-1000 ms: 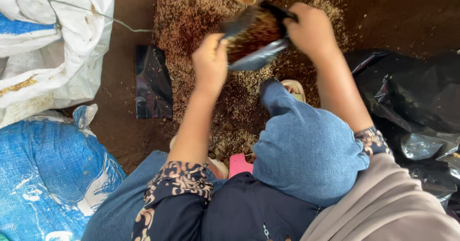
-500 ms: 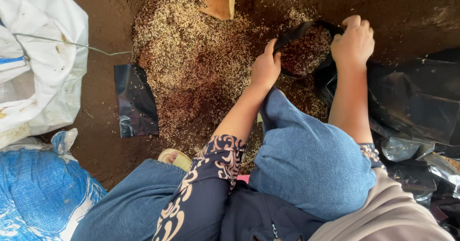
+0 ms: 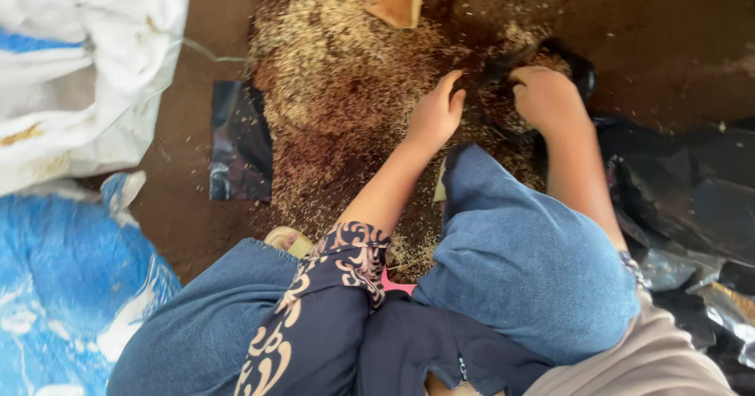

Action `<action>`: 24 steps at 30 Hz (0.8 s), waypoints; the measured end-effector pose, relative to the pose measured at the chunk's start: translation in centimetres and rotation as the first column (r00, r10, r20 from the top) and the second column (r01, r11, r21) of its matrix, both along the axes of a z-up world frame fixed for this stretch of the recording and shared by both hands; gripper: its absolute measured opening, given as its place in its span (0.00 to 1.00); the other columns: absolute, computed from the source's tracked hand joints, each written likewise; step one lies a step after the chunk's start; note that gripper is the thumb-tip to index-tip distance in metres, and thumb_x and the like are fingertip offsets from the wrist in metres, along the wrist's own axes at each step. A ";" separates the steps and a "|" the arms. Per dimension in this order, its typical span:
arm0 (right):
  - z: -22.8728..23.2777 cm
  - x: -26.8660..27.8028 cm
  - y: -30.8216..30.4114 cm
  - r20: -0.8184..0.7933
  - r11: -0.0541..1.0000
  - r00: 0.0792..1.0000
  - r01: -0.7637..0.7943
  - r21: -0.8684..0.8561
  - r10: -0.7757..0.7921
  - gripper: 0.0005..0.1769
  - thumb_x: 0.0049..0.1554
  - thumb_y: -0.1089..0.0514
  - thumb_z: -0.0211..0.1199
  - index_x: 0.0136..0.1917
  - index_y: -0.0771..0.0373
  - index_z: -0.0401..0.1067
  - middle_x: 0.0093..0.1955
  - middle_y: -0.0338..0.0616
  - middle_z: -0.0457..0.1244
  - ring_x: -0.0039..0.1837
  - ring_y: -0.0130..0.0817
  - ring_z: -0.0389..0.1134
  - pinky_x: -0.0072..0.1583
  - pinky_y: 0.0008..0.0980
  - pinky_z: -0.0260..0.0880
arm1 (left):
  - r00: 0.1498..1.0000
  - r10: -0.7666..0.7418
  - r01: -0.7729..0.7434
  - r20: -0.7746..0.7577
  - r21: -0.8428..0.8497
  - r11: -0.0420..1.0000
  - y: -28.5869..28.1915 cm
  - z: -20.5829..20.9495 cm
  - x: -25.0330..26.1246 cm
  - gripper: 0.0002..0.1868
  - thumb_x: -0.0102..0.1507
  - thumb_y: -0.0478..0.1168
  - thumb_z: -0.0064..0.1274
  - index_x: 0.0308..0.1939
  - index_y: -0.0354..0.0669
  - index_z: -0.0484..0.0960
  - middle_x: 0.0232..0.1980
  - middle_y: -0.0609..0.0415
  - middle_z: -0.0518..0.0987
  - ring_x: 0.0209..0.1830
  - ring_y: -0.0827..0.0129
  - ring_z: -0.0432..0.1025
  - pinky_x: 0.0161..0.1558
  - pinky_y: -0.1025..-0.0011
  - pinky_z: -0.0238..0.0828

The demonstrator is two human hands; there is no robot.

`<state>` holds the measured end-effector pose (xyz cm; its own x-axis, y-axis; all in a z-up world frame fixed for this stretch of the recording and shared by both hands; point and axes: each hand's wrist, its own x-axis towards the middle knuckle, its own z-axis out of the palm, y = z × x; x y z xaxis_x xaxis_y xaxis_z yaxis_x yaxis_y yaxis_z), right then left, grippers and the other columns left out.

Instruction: The person scoops grains from a large pile into small black plastic bags using a scoop, then folds and seals each bag. The process is repeated continuously with multiple bags.

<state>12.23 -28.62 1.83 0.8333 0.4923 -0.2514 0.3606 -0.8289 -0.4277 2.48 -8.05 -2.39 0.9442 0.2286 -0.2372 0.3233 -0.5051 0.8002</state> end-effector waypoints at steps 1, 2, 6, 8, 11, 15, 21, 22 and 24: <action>2.0 -0.2 0.6 -0.023 0.999 0.999 -0.043 0.026 0.043 0.17 0.61 0.55 0.59 0.61 0.61 0.77 0.61 0.55 0.68 0.63 0.54 0.67 0.64 0.49 0.66 | 0.994 0.041 -0.045 0.097 0.032 0.998 1.8 0.1 -1.3 0.20 0.69 0.48 0.47 0.64 0.49 0.75 0.48 0.39 0.83 0.46 0.44 0.77 0.49 0.50 0.73; 4.1 -0.4 1.4 -0.045 0.995 0.995 -0.085 0.052 0.088 0.18 0.61 0.53 0.60 0.62 0.60 0.77 0.61 0.54 0.69 0.63 0.53 0.67 0.64 0.48 0.66 | 0.978 0.077 -0.090 0.194 0.063 0.994 3.5 0.0 -2.6 0.18 0.70 0.48 0.48 0.61 0.48 0.78 0.52 0.40 0.83 0.49 0.44 0.77 0.51 0.52 0.73; 11.9 -1.5 7.3 0.055 0.920 0.920 -0.390 0.049 0.387 0.20 0.61 0.52 0.61 0.64 0.59 0.76 0.62 0.51 0.69 0.63 0.52 0.68 0.62 0.48 0.67 | 0.932 0.362 -0.358 -0.034 0.088 0.930 14.0 -1.4 -10.2 0.18 0.68 0.44 0.47 0.60 0.44 0.80 0.54 0.44 0.83 0.53 0.50 0.77 0.53 0.57 0.72; 15.3 -2.1 11.2 0.087 0.830 0.826 -0.554 -0.059 0.557 0.22 0.59 0.51 0.62 0.65 0.58 0.76 0.61 0.50 0.69 0.61 0.53 0.68 0.58 0.50 0.67 | 0.843 0.538 -0.527 -0.004 0.200 0.826 19.1 -1.6 -14.8 0.16 0.66 0.43 0.49 0.55 0.43 0.82 0.50 0.44 0.84 0.50 0.50 0.78 0.52 0.56 0.74; 20.2 -3.7 16.7 0.062 0.689 0.694 -0.695 -0.202 0.718 0.22 0.58 0.49 0.62 0.65 0.55 0.75 0.60 0.46 0.70 0.62 0.48 0.70 0.60 0.47 0.70 | 0.676 0.737 -0.662 0.018 0.454 0.596 24.8 -1.5 -20.7 0.15 0.65 0.42 0.55 0.56 0.45 0.79 0.56 0.44 0.77 0.56 0.47 0.73 0.55 0.53 0.71; 25.3 -7.1 22.7 0.044 0.528 0.555 -0.761 -0.376 0.831 0.22 0.60 0.47 0.59 0.66 0.50 0.74 0.58 0.45 0.70 0.61 0.45 0.71 0.61 0.45 0.72 | 0.705 0.695 -0.532 -0.140 0.543 0.650 27.3 -1.3 -25.6 0.28 0.56 0.47 0.67 0.56 0.45 0.73 0.59 0.46 0.71 0.62 0.48 0.67 0.58 0.51 0.66; 27.5 -11.7 30.9 0.039 0.393 0.422 -0.801 -0.452 0.906 0.22 0.59 0.49 0.58 0.66 0.51 0.73 0.56 0.47 0.69 0.59 0.45 0.71 0.59 0.47 0.71 | 0.779 0.593 -0.400 -0.204 0.567 0.720 27.2 -4.5 -24.5 0.29 0.55 0.45 0.68 0.55 0.42 0.72 0.59 0.44 0.71 0.60 0.47 0.69 0.55 0.50 0.69; 27.0 -12.1 32.1 0.016 0.385 0.424 -0.803 -0.454 0.905 0.22 0.60 0.48 0.58 0.66 0.51 0.72 0.55 0.48 0.69 0.58 0.46 0.71 0.59 0.47 0.71 | 0.781 0.599 -0.410 -0.180 0.576 0.707 27.2 -5.3 -24.0 0.28 0.55 0.44 0.67 0.55 0.42 0.72 0.59 0.44 0.71 0.59 0.46 0.70 0.54 0.50 0.70; 25.3 -12.4 34.2 -0.020 0.406 0.455 -0.812 -0.420 0.890 0.21 0.60 0.48 0.57 0.66 0.52 0.72 0.56 0.48 0.69 0.58 0.47 0.71 0.59 0.49 0.71 | 0.802 0.586 -0.441 -0.112 0.550 0.709 27.9 -6.6 -24.2 0.18 0.61 0.42 0.61 0.52 0.43 0.76 0.57 0.45 0.74 0.57 0.46 0.72 0.52 0.50 0.72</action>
